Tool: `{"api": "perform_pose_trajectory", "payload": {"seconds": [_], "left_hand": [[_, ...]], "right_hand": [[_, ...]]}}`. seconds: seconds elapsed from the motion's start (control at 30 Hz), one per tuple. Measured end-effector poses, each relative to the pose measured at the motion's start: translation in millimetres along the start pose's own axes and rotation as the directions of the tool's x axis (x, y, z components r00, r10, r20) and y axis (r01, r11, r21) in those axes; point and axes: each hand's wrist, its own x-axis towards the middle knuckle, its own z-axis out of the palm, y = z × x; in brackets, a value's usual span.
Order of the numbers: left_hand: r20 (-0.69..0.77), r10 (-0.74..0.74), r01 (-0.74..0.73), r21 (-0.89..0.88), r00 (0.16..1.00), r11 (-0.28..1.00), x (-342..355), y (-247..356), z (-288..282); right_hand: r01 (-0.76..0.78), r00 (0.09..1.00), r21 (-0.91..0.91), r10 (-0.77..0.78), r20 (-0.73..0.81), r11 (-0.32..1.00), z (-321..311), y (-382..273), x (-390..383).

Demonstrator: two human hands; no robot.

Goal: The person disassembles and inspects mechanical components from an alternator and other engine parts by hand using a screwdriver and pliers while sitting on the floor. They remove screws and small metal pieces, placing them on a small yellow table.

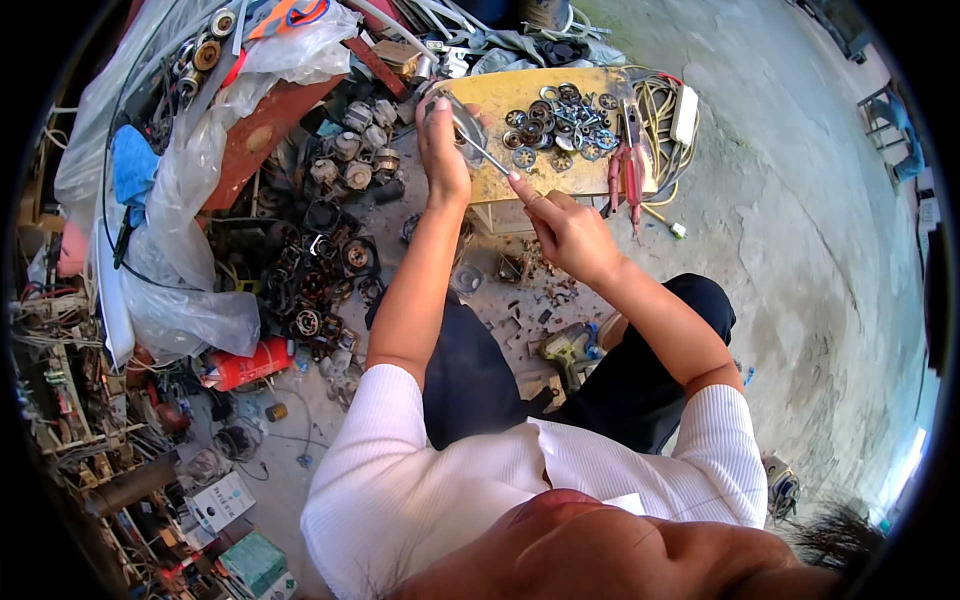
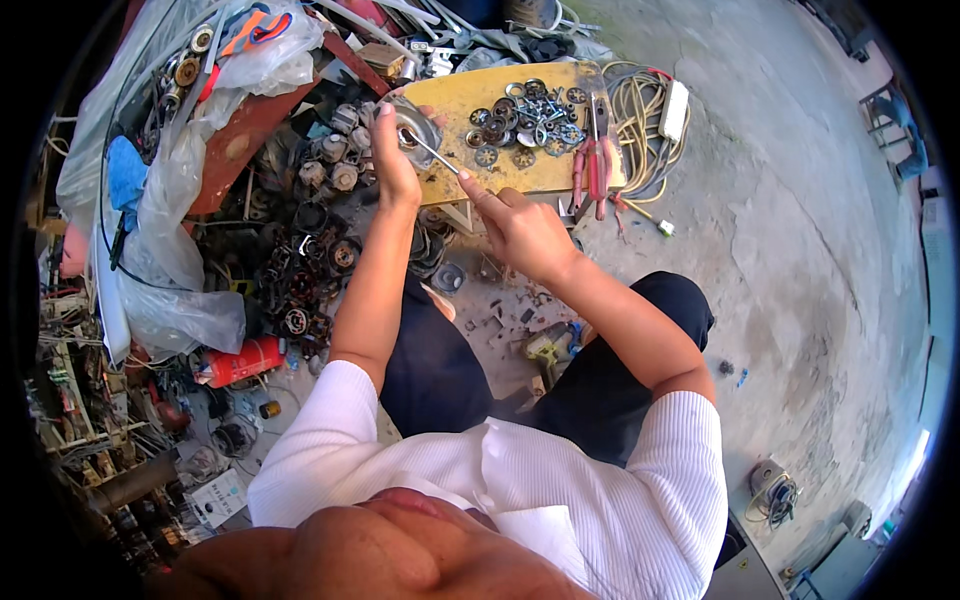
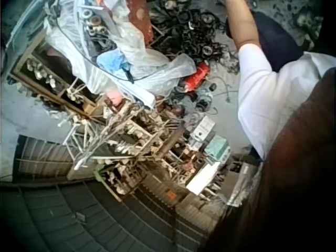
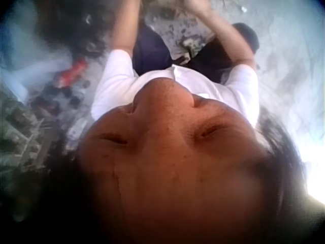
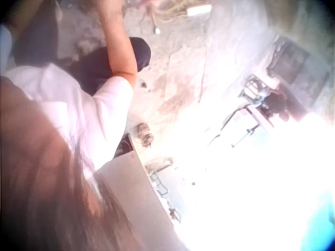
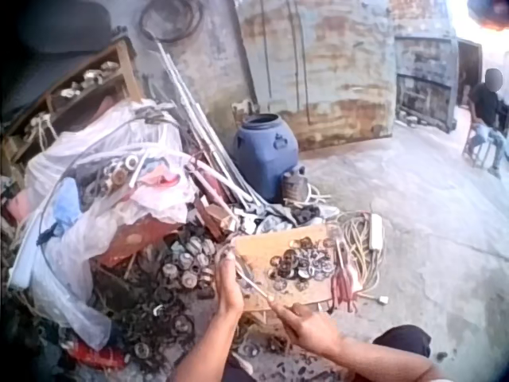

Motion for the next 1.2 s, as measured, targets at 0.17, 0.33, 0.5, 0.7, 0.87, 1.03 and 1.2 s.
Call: {"api": "perform_pose_trajectory", "payload": {"seconds": [0.17, 0.33, 0.5, 0.7, 0.87, 1.03, 1.2], "left_hand": [[0.01, -0.195, 0.193, 0.083, 0.981, 0.978, 5.2, 21.4, -23.7], [0.052, -0.281, 0.281, -0.344, 0.958, 0.896, 19.2, 36.9, -43.3], [0.106, -0.276, 0.296, -0.319, 0.955, 0.9, 12.5, 38.8, -40.3], [0.147, -0.256, 0.288, -0.279, 0.956, 0.916, 8.8, 35.5, -34.6], [0.166, -0.258, 0.291, -0.23, 0.952, 0.929, 3.9, 36.2, -30.1], [0.169, -0.249, 0.281, -0.205, 0.954, 0.937, 3.4, 34.8, -30.2], [0.153, -0.226, 0.255, -0.21, 0.962, 0.944, 3.1, 33.7, -27.3]], "right_hand": [[0.103, 0.994, -0.227, -0.092, 0.061, 0.968, -20.1, -3.0, 7.4], [-0.03, 0.999, 0.51, 0.01, 0.041, 0.86, -7.2, -1.8, 1.4], [-0.535, 0.844, 0.789, 0.161, 0.511, 0.301, -29.2, -13.0, 12.6], [-0.621, 0.781, 0.78, 0.128, 0.611, 0.069, -30.8, -12.4, 17.0], [-0.659, 0.744, 0.752, 0.137, 0.654, -0.01, -36.0, -16.6, 19.4], [-0.643, 0.743, 0.74, 0.073, 0.665, -0.198, -36.3, -13.4, 18.0], [-0.635, 0.744, 0.728, 0.049, 0.666, -0.261, -35.7, -10.8, 17.1]]}}
